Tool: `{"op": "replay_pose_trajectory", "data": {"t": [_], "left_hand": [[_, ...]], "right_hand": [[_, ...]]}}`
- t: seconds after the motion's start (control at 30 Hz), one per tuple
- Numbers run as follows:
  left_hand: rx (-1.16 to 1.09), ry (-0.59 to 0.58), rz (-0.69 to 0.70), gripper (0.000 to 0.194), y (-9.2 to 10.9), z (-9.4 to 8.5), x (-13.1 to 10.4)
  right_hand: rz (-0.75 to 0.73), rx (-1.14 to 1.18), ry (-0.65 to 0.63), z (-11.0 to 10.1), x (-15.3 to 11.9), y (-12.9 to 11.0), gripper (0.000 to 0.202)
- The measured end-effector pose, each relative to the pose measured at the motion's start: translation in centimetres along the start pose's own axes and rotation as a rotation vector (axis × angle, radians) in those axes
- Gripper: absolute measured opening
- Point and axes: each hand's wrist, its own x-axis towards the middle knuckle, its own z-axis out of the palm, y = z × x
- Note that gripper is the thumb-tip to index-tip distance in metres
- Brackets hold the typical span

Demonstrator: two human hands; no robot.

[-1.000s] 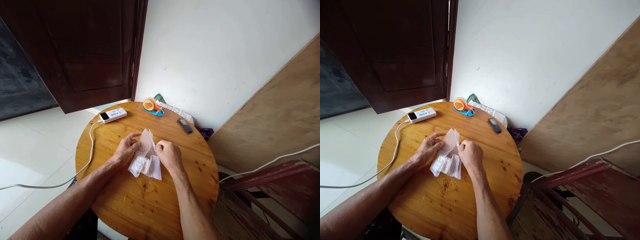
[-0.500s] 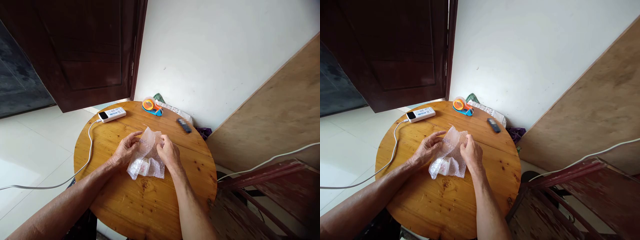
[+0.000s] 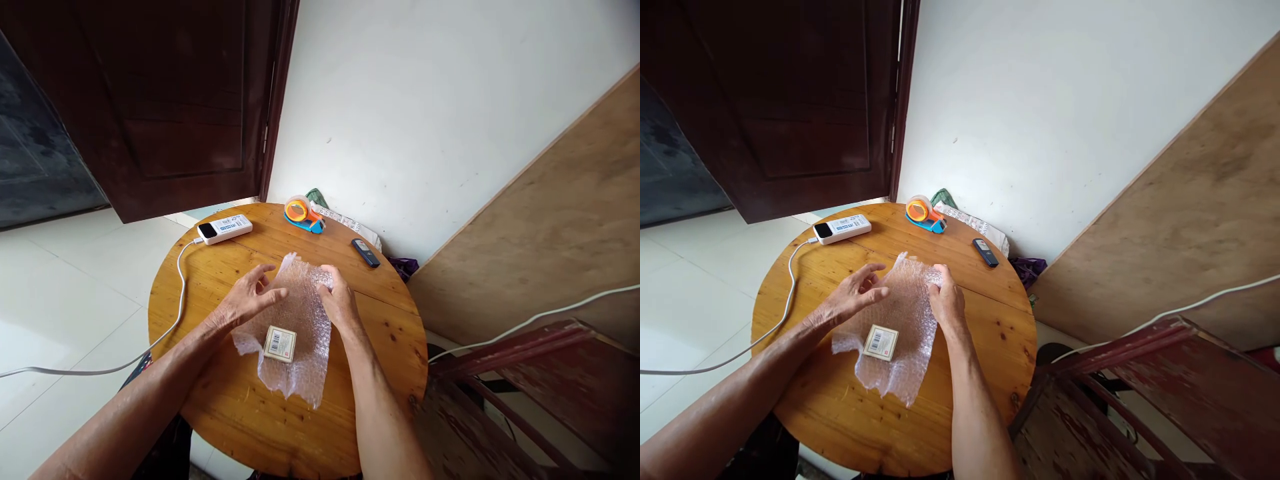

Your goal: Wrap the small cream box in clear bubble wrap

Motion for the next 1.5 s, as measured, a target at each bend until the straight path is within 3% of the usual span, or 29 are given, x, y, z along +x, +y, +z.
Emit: {"op": "replay_pose_trajectory", "data": {"t": [0.13,0.27,0.37,0.47,0.53,0.6,0.67,0.77,0.8,0.87,1.0,1.1,1.2,1.3,1.4,1.5], "left_hand": [[0.149,-0.014,-0.033,0.054,-0.6,-0.1,0.3],[0.228,0.155,-0.047,0.048,-1.6,-0.5,0.9],[0.316,0.285,-0.034,0.047,-1.9,-0.7,1.1],[0.307,0.346,0.123,0.039,-1.7,-0.6,0.9],[0.251,0.28,0.288,0.032,-1.5,-0.4,0.5],[0.215,0.119,0.386,0.029,-1.1,-0.1,0.0],[0.216,-0.045,0.404,0.033,-0.8,0.1,-0.3],[0.262,-0.223,0.375,0.053,-0.6,0.3,-0.6],[0.293,-0.269,0.368,0.062,-0.6,0.3,-0.7],[0.37,-0.336,0.366,0.077,-0.6,0.4,-0.8],[0.484,-0.389,0.349,0.09,-0.6,0.3,-0.9],[0.536,-0.399,0.364,0.085,-0.4,0.5,-1.1],[0.589,-0.427,0.446,0.085,-0.3,0.9,-1.3],[0.663,-0.445,0.505,0.088,-0.7,1.4,-1.6],[0.733,-0.465,0.536,0.091,-1.4,1.9,-1.8],[0.754,-0.483,0.541,0.093,-1.9,2.1,-1.8]], "right_hand": [[0.013,0.019,0.03,0.1,0.3,0.5,0.045],[0.027,0.012,0.108,0.1,0.6,1.1,0.043],[0.073,-0.116,0.137,0.2,0.6,1.4,0.045],[0.051,-0.232,0.18,0.0,0.6,1.2,0.05],[-0.024,-0.224,0.251,-0.6,0.4,0.7,0.048],[-0.135,-0.116,0.275,-1.6,0.1,-0.2,0.041],[-0.276,0.067,0.104,-2.8,-0.5,-1.3,0.036],[-0.48,0.214,-0.52,-4.1,-1.9,-3.2,0.043],[-0.509,0.178,-0.631,-4.2,-2.3,-3.8,0.048],[-0.498,0.036,-0.696,-3.9,-3.2,-4.9,0.053],[-0.451,-0.182,-0.555,-3.2,-4.7,-5.9,0.04],[-0.37,-0.169,-0.434,-4.7,-5.8,-5.1,0.029],[-0.227,-0.082,-0.258,-7.6,-6.7,-2.8,0.034],[-0.12,-0.141,-0.126,-9.8,-7.2,0.6,0.036],[-0.04,-0.25,-0.13,-10.2,-7.1,3.8,0.039],[-0.052,-0.344,-0.123,-9.8,-7.0,5.3,0.042]]}}
